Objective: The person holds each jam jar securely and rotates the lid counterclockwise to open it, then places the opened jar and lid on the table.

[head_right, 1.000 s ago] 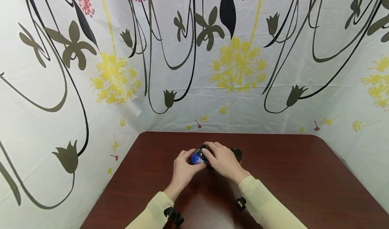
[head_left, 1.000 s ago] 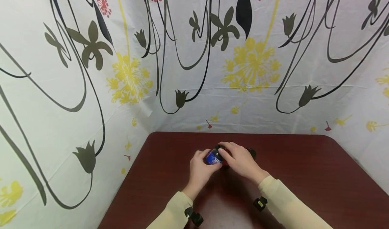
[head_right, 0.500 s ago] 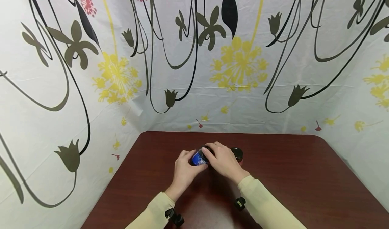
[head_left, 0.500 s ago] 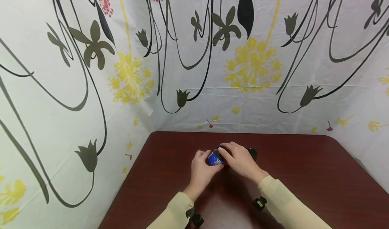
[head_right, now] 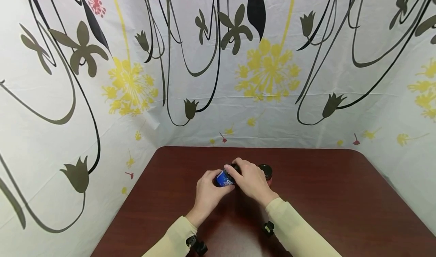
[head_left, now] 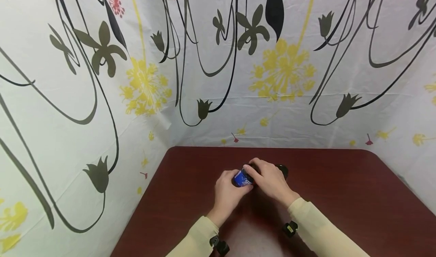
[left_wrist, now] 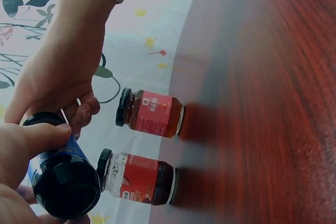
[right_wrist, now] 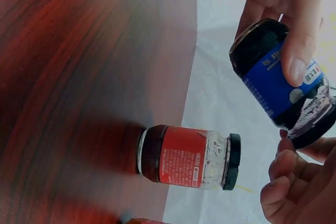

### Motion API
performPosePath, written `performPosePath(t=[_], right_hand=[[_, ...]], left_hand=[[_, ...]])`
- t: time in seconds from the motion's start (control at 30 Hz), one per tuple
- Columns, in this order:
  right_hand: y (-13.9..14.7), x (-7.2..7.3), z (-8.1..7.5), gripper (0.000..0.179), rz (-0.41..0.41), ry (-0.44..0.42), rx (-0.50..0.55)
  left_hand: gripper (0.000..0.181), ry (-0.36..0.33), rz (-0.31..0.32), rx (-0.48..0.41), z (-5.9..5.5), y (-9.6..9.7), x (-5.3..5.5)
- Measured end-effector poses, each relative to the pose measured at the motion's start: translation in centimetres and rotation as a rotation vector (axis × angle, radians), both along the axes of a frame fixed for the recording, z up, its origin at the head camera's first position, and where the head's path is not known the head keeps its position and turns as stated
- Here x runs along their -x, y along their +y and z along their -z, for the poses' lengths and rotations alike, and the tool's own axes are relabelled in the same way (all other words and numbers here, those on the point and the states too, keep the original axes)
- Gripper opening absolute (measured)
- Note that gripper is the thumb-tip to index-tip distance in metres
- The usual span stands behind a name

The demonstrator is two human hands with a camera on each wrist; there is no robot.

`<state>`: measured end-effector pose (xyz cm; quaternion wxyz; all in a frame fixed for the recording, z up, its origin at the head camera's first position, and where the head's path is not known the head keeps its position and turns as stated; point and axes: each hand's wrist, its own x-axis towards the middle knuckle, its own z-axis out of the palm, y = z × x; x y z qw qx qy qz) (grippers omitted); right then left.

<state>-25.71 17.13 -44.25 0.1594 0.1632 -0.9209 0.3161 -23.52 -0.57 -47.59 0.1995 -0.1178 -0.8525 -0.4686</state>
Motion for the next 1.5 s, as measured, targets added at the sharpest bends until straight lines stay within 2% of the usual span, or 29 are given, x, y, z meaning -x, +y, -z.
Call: performPosePath(t=[0.23,0.47,0.63,0.93,1.17,1.5], right_hand=[[-0.3,0.1,0.3,0.045,0.041,0.003,0.006],[-0.4,0.0,0.4,0.044,0.032,0.001,0.035],[-0.4,0.0,0.5,0.043,0.025,0.004,0.043],[-0.4,-0.2,0.7,0.037,0.020,0.044,0.083],[-0.4,-0.5,0.7,0.032,-0.002,0.118,0.100],[-0.4,-0.6,0.6,0.025,-0.026,0.147,0.142]], left_hand=[[0.049,0.005,0.017,0.005,0.0,0.0,-0.3],[0.052,-0.039,0.020,0.014,0.0,-0.2,-0.3],[0.049,-0.045,0.036,0.012,-0.1,-0.3,-0.4],[0.054,-0.072,0.062,-0.016,-0.4,-0.6,-0.7],[0.060,-0.110,0.097,-0.051,-0.4,-0.8,-0.7],[0.064,-0.172,0.136,-0.100,-0.9,-1.2,-1.1]])
